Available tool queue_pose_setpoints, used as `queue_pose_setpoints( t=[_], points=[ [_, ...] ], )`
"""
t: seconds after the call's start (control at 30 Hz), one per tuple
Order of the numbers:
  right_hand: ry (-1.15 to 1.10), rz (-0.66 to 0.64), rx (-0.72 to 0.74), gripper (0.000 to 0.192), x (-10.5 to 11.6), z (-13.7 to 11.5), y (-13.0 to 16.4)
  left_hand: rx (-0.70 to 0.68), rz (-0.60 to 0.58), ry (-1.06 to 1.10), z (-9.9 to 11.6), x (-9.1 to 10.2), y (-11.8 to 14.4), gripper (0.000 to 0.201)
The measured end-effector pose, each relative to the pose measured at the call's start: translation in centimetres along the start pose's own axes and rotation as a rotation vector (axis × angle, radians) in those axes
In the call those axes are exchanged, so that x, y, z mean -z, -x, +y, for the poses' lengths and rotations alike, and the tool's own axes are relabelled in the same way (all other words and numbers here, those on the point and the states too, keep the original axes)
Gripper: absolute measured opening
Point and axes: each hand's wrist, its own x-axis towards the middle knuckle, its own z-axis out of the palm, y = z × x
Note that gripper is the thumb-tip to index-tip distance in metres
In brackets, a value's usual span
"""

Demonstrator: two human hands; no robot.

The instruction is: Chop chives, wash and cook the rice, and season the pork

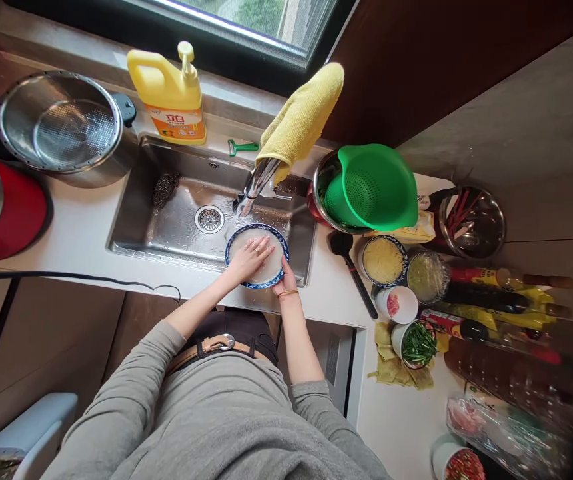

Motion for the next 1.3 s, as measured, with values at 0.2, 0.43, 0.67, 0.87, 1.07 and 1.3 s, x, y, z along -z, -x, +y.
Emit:
queue_pose_setpoints(
  t=[0.2,0.43,0.67,0.87,1.07,1.3],
  points=[
    [0.011,-0.054,0.012,0.026,0.2,0.0,-0.3,0.040,0.015,-0.045,1.3,-0.2,0.5,0.059],
    [0.035,-0.041,0.031,0.020,0.9,-0.2,-0.4,0.151,0.313,0.575,-2.3,1.9,2.0,0.042],
    [0.041,0.016,0.027,0.021,1.3,-0.4,-0.2,0.651,0.616,1.807,-6.9,0.9,0.7,0.045],
    [0.079,0.007,0.028,0.018,1.7,-0.6,-0.2,0.781,0.569,2.044,-7.8,-0.3,-1.3,0.056],
    [0.088,0.050,0.054,0.018,1.9,-1.2,0.1,0.730,0.513,2.055,-7.2,-1.7,-2.3,0.055],
    [0.184,0.075,0.105,0.031,2.0,-2.1,0.8,0.813,0.561,2.438,-6.5,-1.9,-3.5,0.053]
  ],
)
